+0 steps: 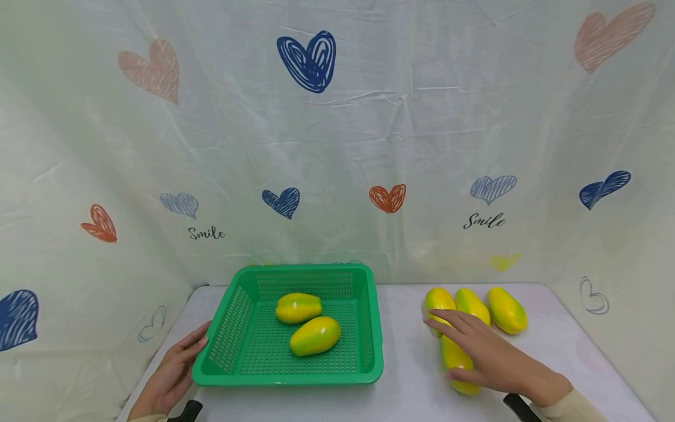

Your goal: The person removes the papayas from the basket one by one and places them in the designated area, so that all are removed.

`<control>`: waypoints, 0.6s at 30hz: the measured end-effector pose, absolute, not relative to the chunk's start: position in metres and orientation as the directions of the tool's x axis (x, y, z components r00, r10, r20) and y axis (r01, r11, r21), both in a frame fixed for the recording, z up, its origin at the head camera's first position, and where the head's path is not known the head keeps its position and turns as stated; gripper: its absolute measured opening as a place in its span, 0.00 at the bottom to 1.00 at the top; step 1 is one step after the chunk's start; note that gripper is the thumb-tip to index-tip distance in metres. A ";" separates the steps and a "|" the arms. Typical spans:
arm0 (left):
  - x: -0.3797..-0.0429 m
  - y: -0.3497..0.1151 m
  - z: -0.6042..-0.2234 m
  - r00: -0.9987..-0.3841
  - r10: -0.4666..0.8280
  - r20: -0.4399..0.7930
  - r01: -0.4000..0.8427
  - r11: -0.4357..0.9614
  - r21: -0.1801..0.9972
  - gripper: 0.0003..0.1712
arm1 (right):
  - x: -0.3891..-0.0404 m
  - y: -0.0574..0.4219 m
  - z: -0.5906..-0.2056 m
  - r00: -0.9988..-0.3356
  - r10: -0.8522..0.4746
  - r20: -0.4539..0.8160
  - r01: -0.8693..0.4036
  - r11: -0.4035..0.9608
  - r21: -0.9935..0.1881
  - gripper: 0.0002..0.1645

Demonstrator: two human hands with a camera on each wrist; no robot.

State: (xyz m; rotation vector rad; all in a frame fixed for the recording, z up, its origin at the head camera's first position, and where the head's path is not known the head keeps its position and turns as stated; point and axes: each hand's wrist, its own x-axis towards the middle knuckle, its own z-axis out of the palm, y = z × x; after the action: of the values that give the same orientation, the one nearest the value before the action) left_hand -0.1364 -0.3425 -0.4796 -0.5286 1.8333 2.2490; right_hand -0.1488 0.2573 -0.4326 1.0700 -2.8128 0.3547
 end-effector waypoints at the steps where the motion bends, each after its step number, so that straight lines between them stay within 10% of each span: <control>1: -0.136 -0.343 -0.479 -0.918 -0.074 -0.391 -0.367 -0.218 0.904 0.41 | -0.150 0.254 -0.430 -0.730 -0.654 0.198 -0.682 0.712 -0.165 0.56; 18: -0.138 -0.342 -0.480 -0.913 -0.088 -0.398 -0.371 -0.223 0.901 0.43 | -0.170 0.204 -0.399 -0.613 -0.770 0.175 -0.790 0.593 -0.157 0.51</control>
State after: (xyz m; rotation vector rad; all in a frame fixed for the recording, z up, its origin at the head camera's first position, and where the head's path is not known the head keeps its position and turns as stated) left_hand -0.1379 -0.3421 -0.4798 -0.5529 1.8292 2.2538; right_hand -0.1700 0.2035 -0.3988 1.3368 -2.7241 0.3350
